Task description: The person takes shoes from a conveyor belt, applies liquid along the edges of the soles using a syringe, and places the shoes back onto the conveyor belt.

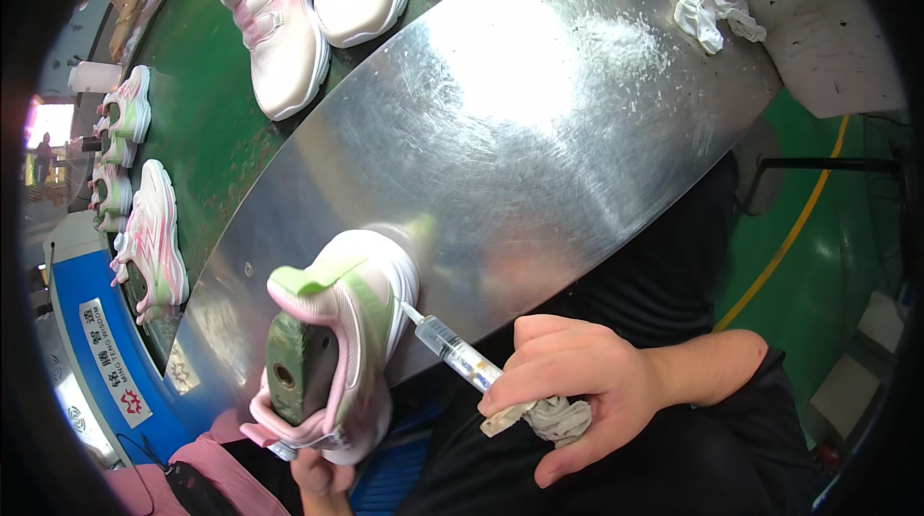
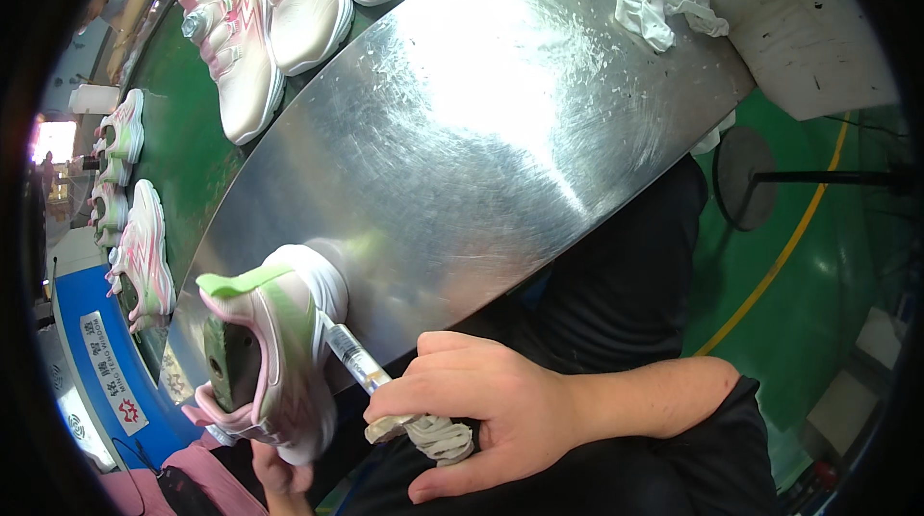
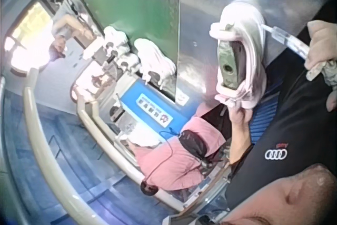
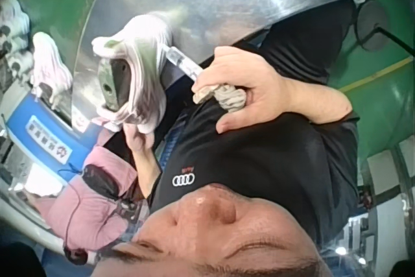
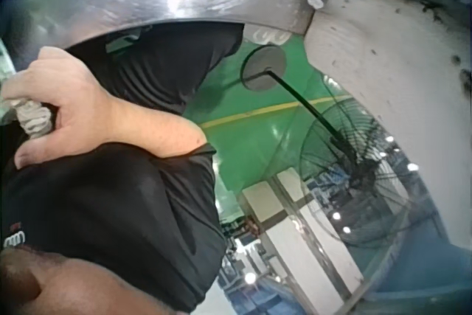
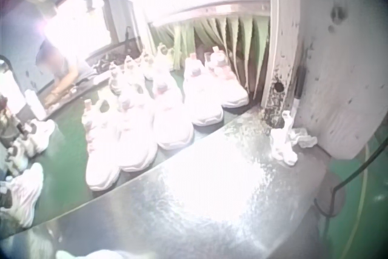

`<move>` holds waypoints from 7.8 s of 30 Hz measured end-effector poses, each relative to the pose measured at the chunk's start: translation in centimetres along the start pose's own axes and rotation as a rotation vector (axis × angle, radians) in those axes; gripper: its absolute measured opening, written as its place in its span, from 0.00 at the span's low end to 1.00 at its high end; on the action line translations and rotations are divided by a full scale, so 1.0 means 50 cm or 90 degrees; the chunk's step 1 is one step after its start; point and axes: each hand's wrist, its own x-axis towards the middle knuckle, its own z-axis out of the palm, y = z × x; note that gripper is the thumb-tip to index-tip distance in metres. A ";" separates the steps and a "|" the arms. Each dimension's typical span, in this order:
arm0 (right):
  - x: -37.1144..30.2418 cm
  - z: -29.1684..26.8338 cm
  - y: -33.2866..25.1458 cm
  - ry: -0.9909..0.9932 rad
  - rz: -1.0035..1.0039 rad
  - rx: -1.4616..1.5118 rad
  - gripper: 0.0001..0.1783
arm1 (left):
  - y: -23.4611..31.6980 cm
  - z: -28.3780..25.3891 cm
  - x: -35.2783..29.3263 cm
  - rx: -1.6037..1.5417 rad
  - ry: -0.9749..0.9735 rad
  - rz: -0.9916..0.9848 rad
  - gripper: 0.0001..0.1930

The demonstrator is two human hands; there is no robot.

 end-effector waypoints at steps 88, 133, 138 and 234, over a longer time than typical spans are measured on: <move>0.024 -0.131 -0.051 0.064 -0.102 -0.839 0.27 | -0.011 0.187 -0.008 -0.208 -0.139 -0.045 0.42; 0.040 -0.165 -0.008 0.205 -0.087 -0.776 0.25 | 0.362 0.022 0.412 0.286 0.221 0.541 0.38; 0.036 -0.174 -0.016 0.203 -0.065 -0.743 0.26 | 0.276 0.055 0.216 0.328 0.199 0.482 0.39; 0.040 -0.018 -0.103 -0.006 0.118 0.172 0.35 | 0.163 0.253 0.314 -0.160 -0.278 0.263 0.31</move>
